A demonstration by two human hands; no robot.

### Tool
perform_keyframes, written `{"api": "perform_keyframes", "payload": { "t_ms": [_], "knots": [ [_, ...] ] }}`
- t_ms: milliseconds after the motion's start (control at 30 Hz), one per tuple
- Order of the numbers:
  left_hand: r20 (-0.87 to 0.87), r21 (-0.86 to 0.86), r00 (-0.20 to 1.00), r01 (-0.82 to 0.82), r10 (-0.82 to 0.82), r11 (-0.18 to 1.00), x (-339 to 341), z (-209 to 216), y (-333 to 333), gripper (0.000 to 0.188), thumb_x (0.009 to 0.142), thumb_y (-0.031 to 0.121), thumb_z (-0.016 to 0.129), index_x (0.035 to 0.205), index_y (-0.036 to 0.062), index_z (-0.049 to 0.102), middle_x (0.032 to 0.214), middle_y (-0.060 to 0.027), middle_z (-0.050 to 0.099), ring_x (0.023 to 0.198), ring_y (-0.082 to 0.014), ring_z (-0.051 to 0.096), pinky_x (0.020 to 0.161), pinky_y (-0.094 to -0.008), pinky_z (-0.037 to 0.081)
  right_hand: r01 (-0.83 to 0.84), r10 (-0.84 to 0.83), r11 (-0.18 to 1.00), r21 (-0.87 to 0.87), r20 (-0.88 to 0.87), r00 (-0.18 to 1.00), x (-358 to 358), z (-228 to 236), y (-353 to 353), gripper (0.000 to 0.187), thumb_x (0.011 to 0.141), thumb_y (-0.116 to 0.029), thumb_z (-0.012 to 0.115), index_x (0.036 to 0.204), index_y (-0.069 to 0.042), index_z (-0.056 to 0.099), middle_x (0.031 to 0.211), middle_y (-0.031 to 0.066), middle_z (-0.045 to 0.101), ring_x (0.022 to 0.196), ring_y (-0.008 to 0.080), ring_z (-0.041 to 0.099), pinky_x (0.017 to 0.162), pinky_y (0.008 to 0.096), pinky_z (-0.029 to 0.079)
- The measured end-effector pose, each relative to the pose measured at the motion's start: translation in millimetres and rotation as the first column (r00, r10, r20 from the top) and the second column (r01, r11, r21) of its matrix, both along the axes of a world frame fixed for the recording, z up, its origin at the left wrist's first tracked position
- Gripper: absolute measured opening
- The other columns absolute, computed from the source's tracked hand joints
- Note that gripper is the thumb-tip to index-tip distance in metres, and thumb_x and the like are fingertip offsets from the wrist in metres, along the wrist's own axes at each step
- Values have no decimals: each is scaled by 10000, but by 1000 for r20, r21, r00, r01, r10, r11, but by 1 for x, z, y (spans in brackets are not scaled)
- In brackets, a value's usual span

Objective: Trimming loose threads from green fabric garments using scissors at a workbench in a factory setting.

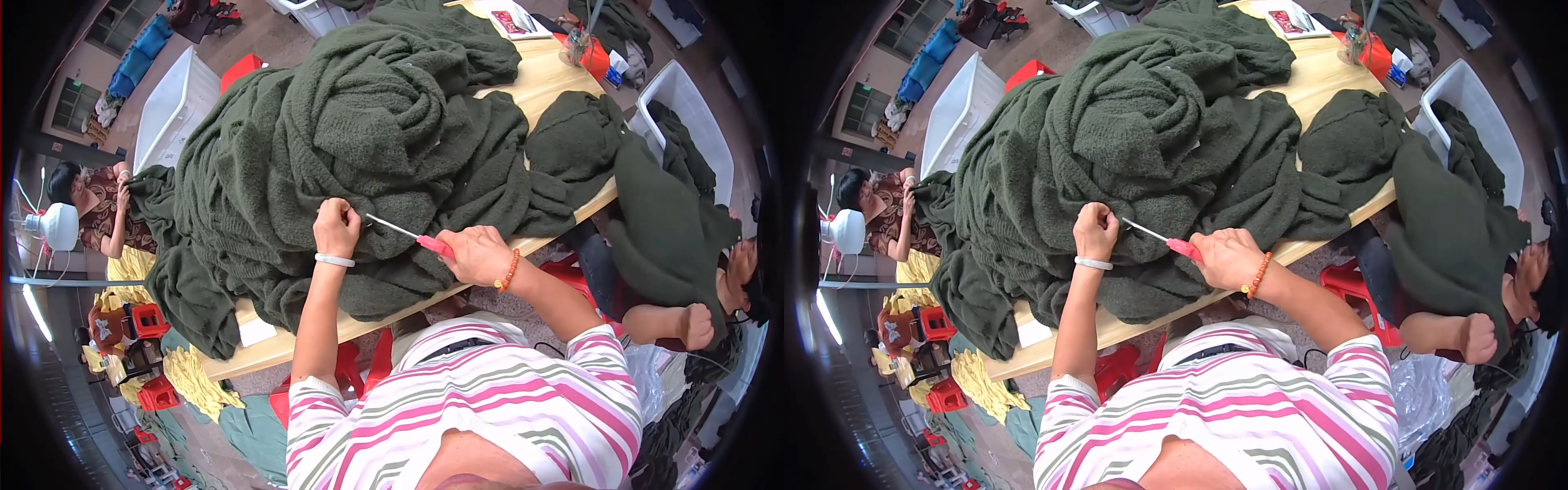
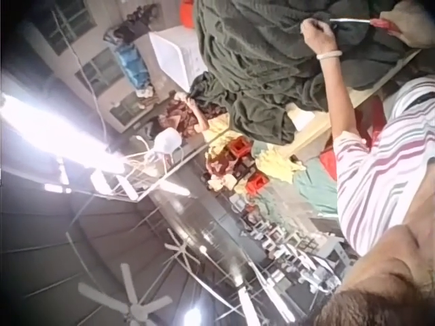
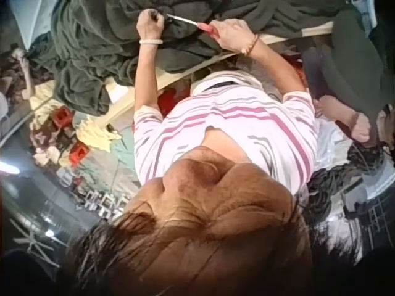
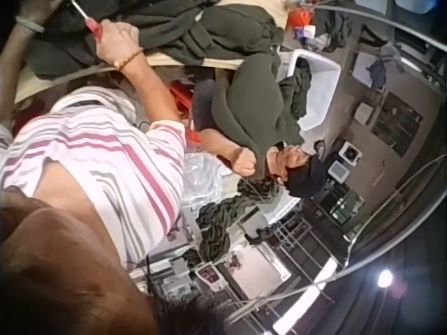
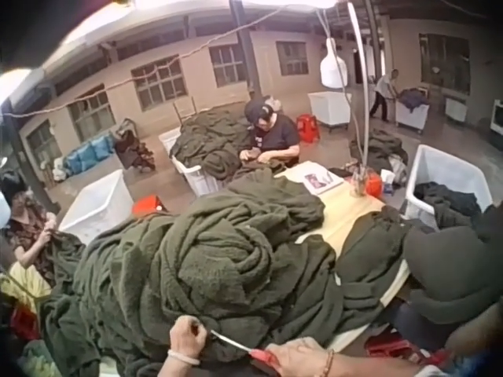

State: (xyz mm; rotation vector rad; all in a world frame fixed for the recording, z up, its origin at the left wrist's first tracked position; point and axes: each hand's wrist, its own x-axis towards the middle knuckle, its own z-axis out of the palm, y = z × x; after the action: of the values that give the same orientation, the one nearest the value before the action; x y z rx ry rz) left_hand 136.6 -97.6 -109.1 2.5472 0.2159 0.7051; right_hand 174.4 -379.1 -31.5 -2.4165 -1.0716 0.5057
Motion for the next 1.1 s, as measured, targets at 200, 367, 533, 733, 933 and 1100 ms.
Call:
{"api": "perform_keyframes", "payload": {
  "t_ms": [200,367,533,733,933,1100],
  "knots": [
    [-15,-436,1000,6,-13,900,-13,-13,15,71,814,15,669,824,24,600,726,-20,588,611,-97,548,582,-227,445,-41,40,999,-28,-51,998,5,3,4,213,854,-233,591,939,-38,610,807,204,666,821,392,651,735,490,496],
    [-46,-717,982,97,-185,690,-33,16,21,58,863,30,680,865,26,621,778,44,586,695,-22,520,627,-171,424,-95,92,995,-21,-116,989,4,9,1,216,855,-250,607,991,-82,615,828,190,668,845,396,645,747,491,488],
    [131,-485,938,-221,320,846,-73,50,75,38,892,46,639,868,19,624,757,13,599,652,-53,526,604,-195,446,44,-27,985,168,-100,995,13,-10,-15,233,853,-254,619,1035,-109,601,810,189,661,821,382,646,729,485,494],
    [173,-467,923,-230,343,854,-75,25,9,201,860,-25,628,1049,-3,563,946,-28,554,733,-76,575,620,-209,509,34,-18,982,185,-86,996,7,-26,-22,237,842,-240,647,1035,-112,597,729,163,639,728,388,630,655,475,486],
    [120,-189,923,-340,365,921,-44,21,6,465,779,-1,683,1227,81,590,1165,-154,523,870,-249,607,684,-321,541,-1,16,990,143,-109,994,5,-17,-15,228,858,-248,618,1038,-108,603,804,187,665,805,386,648,728,483,495],
    [113,182,900,-435,420,882,-23,31,13,385,709,78,727,1083,75,636,1075,-136,520,967,-327,567,775,-415,492,-22,36,989,148,-96,995,6,-8,-1,223,861,-247,613,1036,-110,601,806,185,665,805,379,649,733,480,494]
  ]
}}
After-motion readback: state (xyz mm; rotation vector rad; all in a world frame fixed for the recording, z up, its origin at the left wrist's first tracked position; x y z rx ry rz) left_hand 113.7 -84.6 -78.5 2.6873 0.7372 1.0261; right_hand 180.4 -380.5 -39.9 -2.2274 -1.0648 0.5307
